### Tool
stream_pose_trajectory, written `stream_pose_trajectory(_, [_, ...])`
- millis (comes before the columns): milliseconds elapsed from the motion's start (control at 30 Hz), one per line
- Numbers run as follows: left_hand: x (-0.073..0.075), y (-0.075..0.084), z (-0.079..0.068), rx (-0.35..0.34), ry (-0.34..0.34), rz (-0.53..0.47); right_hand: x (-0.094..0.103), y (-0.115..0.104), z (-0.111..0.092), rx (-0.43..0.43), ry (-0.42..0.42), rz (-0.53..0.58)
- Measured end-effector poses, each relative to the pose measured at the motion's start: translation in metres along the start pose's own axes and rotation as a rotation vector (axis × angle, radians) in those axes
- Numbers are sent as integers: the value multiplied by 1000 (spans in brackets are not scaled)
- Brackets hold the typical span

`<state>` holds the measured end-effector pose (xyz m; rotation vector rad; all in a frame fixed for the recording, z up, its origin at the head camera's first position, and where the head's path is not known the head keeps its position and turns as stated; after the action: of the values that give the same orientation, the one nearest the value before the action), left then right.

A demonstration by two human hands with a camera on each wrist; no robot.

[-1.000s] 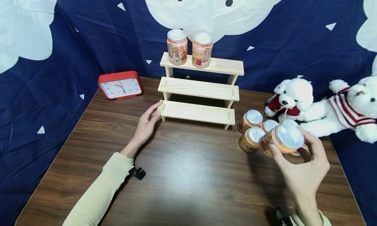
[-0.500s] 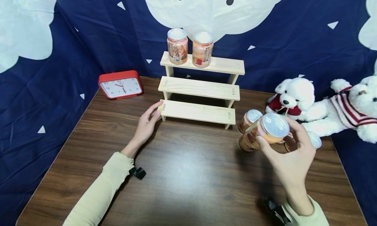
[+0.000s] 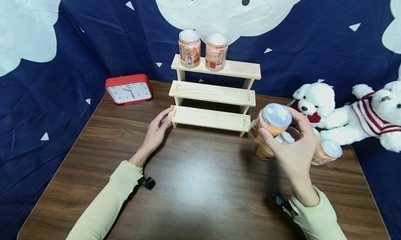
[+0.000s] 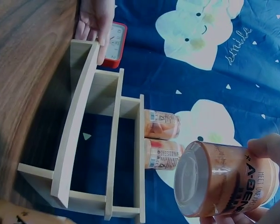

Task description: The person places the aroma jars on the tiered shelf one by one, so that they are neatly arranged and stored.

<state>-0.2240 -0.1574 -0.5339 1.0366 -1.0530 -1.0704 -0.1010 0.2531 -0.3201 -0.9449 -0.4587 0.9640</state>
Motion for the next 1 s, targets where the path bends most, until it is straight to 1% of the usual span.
stream_pose_trajectory(133, [-2, 7, -2, -36, 10, 11, -10, 2, 9, 17, -22, -53])
stream_pose_trajectory(233, [-2, 9, -3, -21, 12, 16, -17, 3, 17, 27, -36, -124])
stream_pose_trajectory(333, [-2, 10, -3, -15, 16, 36, -23, 4, 26, 3, -45, -175])
stream_pose_trajectory(400, [-2, 10, -3, -16, 16, 43, -27, 6, 32, -27, -48, -186])
stream_pose_trajectory(567, [-2, 10, -3, -12, 5, 15, -36, 9, 47, -47, -60, -154])
stream_pose_trajectory(633, [-2, 10, -3, -12, 5, 10, -41, 10, 52, -47, -57, -149])
stream_pose_trajectory(733, [0, 9, -2, -18, 9, 17, -50, 12, 61, -42, -49, -170])
stream_pose_trajectory(900, [1, 0, -1, 22, 1, 1, -65, 15, 75, -22, -50, -208])
stream_pose_trajectory(1000, [1, -3, 0, 26, -6, -9, -72, 17, 82, -22, -46, -229])
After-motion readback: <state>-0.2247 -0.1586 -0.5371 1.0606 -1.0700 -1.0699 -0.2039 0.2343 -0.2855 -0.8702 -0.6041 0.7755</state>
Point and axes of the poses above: each hand's wrist, its own z-axis towards the middle knuckle, its own x-axis out of the back of the hand, y = z × x, the point moved 3 cm from there along z, towards the middle knuckle, and after that the axes turned 10 degrees about y, right-handed, at the moved point
